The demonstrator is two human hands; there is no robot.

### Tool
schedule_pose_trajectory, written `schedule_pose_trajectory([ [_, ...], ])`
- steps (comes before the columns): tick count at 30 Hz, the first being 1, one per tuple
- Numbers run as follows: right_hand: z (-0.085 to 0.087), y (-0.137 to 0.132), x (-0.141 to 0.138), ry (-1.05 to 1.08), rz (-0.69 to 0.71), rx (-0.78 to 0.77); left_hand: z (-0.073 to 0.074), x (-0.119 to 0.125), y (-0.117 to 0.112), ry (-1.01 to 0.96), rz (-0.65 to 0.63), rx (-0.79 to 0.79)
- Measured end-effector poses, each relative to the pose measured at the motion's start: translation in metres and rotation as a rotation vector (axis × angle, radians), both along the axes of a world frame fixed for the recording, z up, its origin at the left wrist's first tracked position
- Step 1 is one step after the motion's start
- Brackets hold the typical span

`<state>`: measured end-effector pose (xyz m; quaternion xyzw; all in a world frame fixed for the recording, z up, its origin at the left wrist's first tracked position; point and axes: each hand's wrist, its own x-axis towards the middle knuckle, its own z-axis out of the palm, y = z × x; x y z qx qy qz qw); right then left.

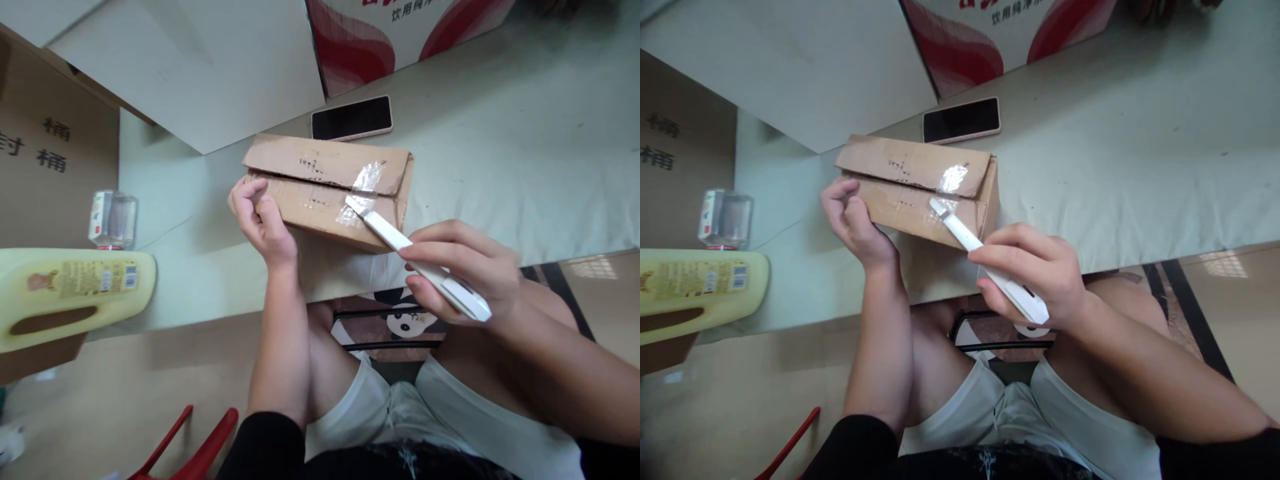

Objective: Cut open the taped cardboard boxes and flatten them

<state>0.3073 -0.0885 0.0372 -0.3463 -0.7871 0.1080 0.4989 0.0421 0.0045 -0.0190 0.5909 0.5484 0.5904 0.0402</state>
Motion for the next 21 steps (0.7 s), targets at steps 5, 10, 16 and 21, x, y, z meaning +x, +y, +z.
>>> schedule_pose_trajectory([
  [5,0.0002,-0.0001,-0.0027,0.010,-0.097,0.012,0.0002,0.0000,-0.0004,0.023,-0.002,0.015],
  [10,0.0007,0.0011,0.0003,-0.003,-0.080,0.033,0.0014,0.0017,-0.0014,0.013,-0.010,0.014],
  [16,-0.0006,0.0015,-0.0016,0.027,-0.122,0.030,0.0021,0.0025,-0.0018,-0.017,-0.026,0.029],
  [21,-0.0007,0.0014,-0.0077,0.070,-0.146,0.057,0.0017,0.0032,-0.0014,-0.038,-0.036,0.041],
])
